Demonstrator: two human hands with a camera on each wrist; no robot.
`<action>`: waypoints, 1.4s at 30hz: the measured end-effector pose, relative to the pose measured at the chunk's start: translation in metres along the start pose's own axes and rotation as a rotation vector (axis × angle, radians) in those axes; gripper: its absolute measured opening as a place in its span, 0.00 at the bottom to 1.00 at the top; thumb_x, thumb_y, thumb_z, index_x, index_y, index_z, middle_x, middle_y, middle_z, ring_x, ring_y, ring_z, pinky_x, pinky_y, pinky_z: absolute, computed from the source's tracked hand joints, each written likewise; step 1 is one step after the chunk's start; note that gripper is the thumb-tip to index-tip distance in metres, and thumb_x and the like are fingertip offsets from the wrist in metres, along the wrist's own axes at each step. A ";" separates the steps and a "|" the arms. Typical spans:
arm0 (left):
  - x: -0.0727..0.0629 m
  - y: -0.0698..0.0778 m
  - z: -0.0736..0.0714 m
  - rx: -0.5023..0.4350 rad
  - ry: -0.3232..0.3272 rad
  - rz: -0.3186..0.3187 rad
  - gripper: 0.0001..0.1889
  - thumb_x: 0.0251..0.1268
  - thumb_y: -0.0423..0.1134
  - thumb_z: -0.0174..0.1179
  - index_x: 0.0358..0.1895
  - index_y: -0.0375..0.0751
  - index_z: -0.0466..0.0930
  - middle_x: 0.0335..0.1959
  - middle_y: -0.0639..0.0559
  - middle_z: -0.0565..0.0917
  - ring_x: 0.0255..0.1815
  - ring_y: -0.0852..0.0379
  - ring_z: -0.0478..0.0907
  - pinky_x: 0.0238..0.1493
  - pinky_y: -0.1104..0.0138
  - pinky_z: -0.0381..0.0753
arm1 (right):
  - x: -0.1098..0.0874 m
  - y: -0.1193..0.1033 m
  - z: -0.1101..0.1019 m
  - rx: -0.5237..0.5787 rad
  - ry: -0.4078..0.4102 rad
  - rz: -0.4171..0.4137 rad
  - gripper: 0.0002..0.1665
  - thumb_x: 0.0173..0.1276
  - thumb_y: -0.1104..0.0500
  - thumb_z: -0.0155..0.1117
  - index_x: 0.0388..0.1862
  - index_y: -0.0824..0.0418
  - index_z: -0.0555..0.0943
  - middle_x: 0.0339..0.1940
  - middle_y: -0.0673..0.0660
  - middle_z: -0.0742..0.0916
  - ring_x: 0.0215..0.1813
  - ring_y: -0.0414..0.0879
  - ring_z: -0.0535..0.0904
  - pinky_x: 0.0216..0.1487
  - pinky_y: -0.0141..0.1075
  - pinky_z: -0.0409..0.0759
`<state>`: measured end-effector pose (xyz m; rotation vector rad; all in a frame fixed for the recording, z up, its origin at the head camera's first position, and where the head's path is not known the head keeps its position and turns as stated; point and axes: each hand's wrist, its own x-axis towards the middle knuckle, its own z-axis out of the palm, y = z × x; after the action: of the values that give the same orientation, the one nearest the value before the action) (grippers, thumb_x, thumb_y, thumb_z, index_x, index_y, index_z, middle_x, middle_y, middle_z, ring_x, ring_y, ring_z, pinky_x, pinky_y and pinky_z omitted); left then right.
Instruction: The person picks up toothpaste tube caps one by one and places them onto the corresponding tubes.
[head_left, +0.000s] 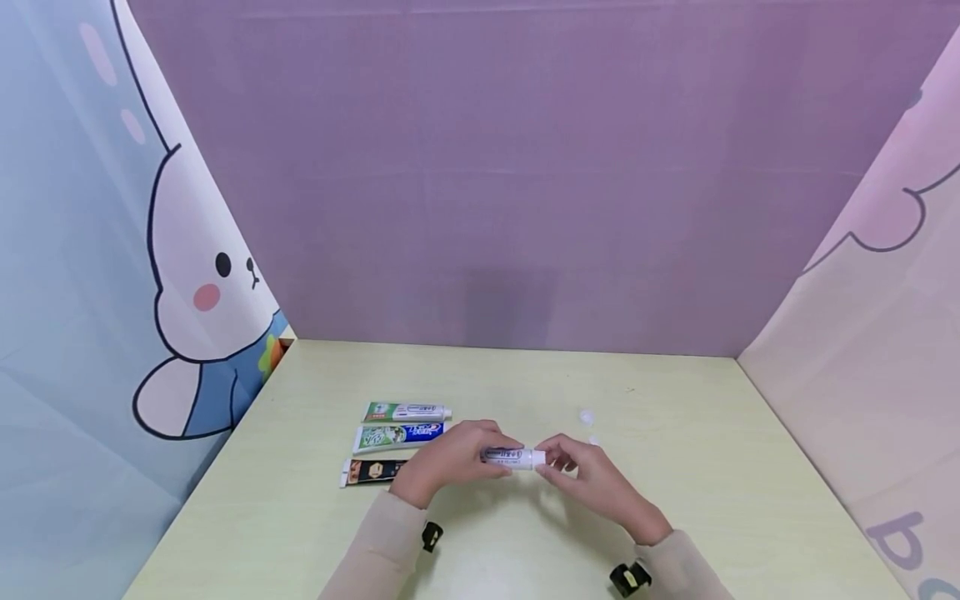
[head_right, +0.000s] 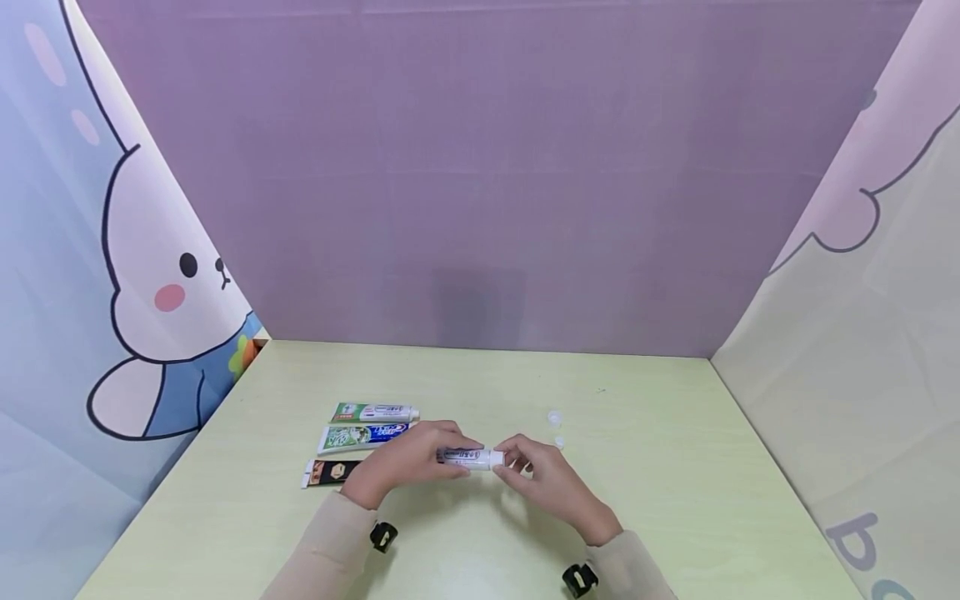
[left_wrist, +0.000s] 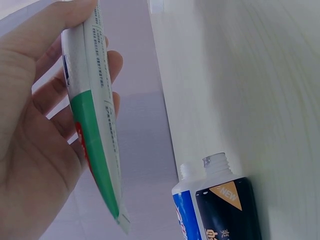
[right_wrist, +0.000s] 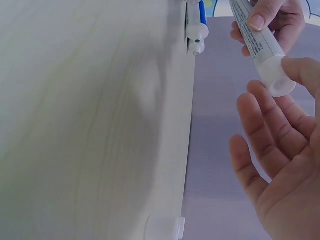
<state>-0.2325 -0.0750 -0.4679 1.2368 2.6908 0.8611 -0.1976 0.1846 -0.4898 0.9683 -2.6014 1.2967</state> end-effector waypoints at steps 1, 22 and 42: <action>0.000 0.000 0.000 0.000 -0.002 0.000 0.19 0.62 0.44 0.71 0.58 0.51 0.86 0.42 0.61 0.83 0.36 0.69 0.75 0.41 0.76 0.77 | 0.000 0.000 0.000 0.005 -0.005 0.014 0.11 0.72 0.56 0.67 0.50 0.56 0.82 0.37 0.45 0.86 0.36 0.38 0.80 0.39 0.35 0.81; -0.001 -0.001 0.002 0.007 0.002 0.019 0.20 0.62 0.45 0.71 0.57 0.50 0.86 0.41 0.60 0.83 0.36 0.69 0.75 0.40 0.76 0.77 | -0.002 0.001 0.000 0.002 -0.049 0.129 0.21 0.74 0.46 0.63 0.57 0.56 0.78 0.40 0.47 0.86 0.38 0.42 0.81 0.40 0.35 0.80; 0.002 -0.001 0.004 0.023 -0.002 0.039 0.19 0.62 0.44 0.72 0.57 0.50 0.86 0.41 0.61 0.83 0.36 0.70 0.75 0.40 0.77 0.76 | -0.001 0.004 0.001 -0.012 0.002 -0.038 0.15 0.65 0.61 0.73 0.48 0.54 0.79 0.40 0.45 0.86 0.37 0.39 0.82 0.37 0.36 0.82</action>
<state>-0.2338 -0.0721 -0.4715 1.2975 2.6910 0.8352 -0.1985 0.1860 -0.4934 1.0086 -2.5734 1.2719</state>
